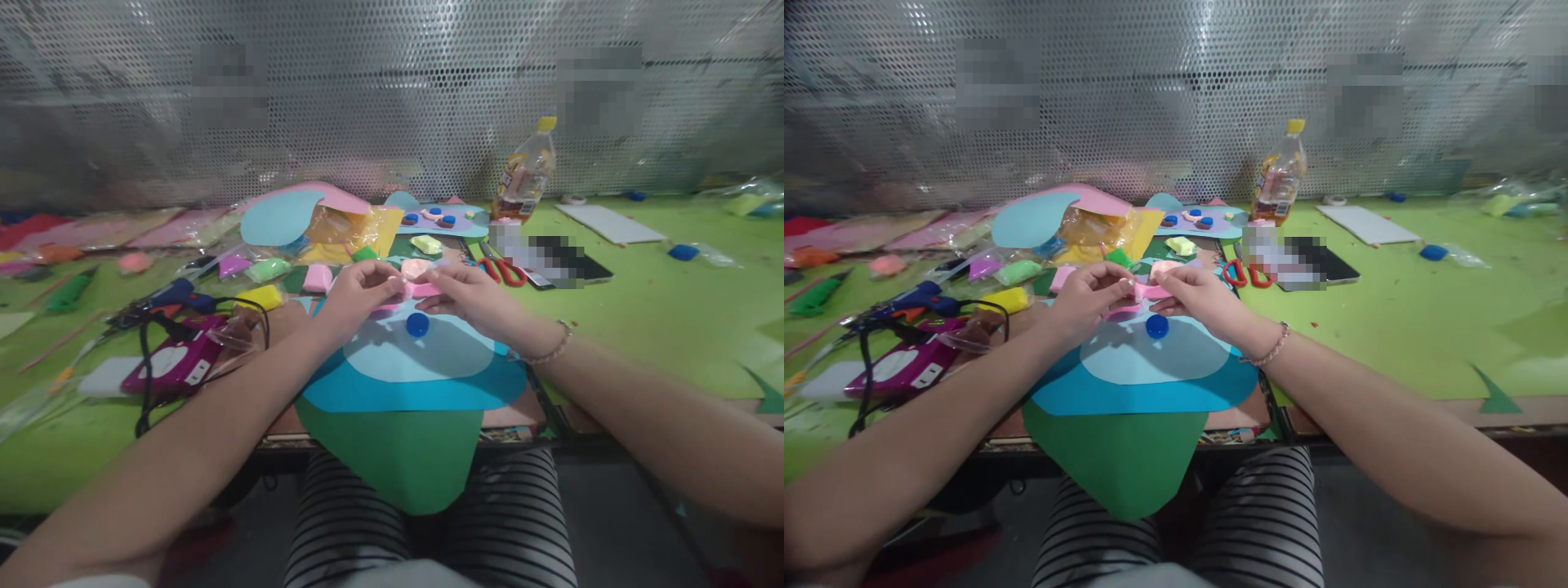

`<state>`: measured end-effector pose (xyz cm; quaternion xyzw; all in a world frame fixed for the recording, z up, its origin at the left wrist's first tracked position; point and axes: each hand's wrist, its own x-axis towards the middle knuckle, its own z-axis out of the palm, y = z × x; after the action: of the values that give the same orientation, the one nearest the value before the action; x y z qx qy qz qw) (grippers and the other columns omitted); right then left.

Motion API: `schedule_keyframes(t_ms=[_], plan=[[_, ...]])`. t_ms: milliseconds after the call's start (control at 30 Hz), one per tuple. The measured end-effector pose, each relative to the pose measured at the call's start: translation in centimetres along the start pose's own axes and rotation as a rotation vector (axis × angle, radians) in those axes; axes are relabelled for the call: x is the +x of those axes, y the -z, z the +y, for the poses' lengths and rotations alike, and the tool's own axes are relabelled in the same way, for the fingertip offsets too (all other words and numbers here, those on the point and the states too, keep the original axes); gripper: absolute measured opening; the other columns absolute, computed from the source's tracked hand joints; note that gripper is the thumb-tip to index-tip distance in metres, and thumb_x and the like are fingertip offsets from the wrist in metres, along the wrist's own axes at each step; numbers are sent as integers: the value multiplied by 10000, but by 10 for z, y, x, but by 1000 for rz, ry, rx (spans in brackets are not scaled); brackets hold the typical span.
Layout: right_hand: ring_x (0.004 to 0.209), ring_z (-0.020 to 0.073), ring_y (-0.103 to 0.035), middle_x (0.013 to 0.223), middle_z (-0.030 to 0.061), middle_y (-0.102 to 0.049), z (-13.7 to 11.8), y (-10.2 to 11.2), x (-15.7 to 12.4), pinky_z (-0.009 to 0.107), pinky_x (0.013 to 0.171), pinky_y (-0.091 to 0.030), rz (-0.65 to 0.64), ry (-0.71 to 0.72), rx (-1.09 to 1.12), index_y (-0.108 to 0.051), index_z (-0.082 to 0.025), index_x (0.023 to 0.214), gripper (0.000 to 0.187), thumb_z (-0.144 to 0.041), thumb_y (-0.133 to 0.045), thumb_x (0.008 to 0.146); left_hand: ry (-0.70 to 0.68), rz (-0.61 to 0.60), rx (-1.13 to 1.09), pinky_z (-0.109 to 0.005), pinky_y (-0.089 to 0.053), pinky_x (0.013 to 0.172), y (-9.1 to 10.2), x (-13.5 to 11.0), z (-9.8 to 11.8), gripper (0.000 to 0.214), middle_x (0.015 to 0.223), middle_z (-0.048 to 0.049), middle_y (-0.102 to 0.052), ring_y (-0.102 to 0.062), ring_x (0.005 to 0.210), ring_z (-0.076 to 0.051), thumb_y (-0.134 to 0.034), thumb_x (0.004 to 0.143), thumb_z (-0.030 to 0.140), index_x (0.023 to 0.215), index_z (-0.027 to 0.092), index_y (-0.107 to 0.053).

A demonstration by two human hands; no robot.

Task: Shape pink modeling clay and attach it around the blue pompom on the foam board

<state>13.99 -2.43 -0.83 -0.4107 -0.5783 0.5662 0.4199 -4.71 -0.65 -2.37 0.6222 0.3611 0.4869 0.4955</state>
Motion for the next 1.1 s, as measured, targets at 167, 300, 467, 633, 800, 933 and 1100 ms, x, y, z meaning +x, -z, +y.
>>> schedule_keyframes(t_ms=[167, 300, 467, 633, 800, 933, 1100], plan=[[729, 115, -665, 777, 43, -673, 2, -1, 0, 262, 757, -569, -14, -14, 34, -633, -146, 801, 153, -276, -690, 743, 9, 8, 21, -310, -545, 677, 0, 0, 1, 302, 732, -9, -665, -630, 646, -114, -721, 658, 423, 768, 172, -594], [700, 111, -662, 730, 30, -677, 2, -2, 0, 264, 740, -570, 4, 8, 11, -647, -147, 793, 147, -261, -707, 722, 16, 18, 15, -302, -549, 651, 0, -1, 2, 311, 705, -8, -658, -626, 625, -114, -722, 658, 427, 784, 172, -596], [701, 114, -668, 747, 34, -694, 6, 0, 3, 252, 730, -572, 12, 46, 35, -680, -154, 795, 169, -297, -720, 713, 55, 34, 19, -291, -547, 642, -1, -1, 4, 338, 687, -10, -654, -621, 614, -114, -715, 656, 447, 802, 164, -602], [748, 116, -668, 889, 45, -700, 5, 3, 1, 278, 787, -563, -35, 38, 96, -703, -172, 854, 187, -325, -682, 748, 35, 77, 6, -276, -535, 651, -2, -1, 6, 301, 651, -4, -636, -604, 600, -105, -716, 663, 411, 770, 153, -603], [721, 134, -647, 902, 51, -690, 1, 5, -4, 304, 708, -549, -26, 146, -341, -672, -179, 979, 259, -274, -680, 738, 23, 90, 52, -250, -509, 609, 1, 0, 12, 272, 643, -1, -617, -574, 574, -94, -684, 688, 398, 755, 148, -600], [663, 135, -623, 788, 46, -679, -4, 5, -8, 273, 602, -505, -16, 221, -576, -640, -152, 893, 236, -315, -680, 728, 45, 85, 247, -226, -458, 501, 4, 1, 15, 260, 611, -1, -607, -551, 509, -92, -674, 697, 383, 765, 151, -580], [601, 118, -615, 652, 28, -669, -11, 4, -14, 232, 553, -459, -151, 102, -635, -659, -143, 761, 191, -332, -661, 730, 130, -14, 514, -235, -441, 455, 4, -2, 14, 265, 584, -10, -620, -563, 456, -111, -661, 701, 399, 748, 157, -563]])
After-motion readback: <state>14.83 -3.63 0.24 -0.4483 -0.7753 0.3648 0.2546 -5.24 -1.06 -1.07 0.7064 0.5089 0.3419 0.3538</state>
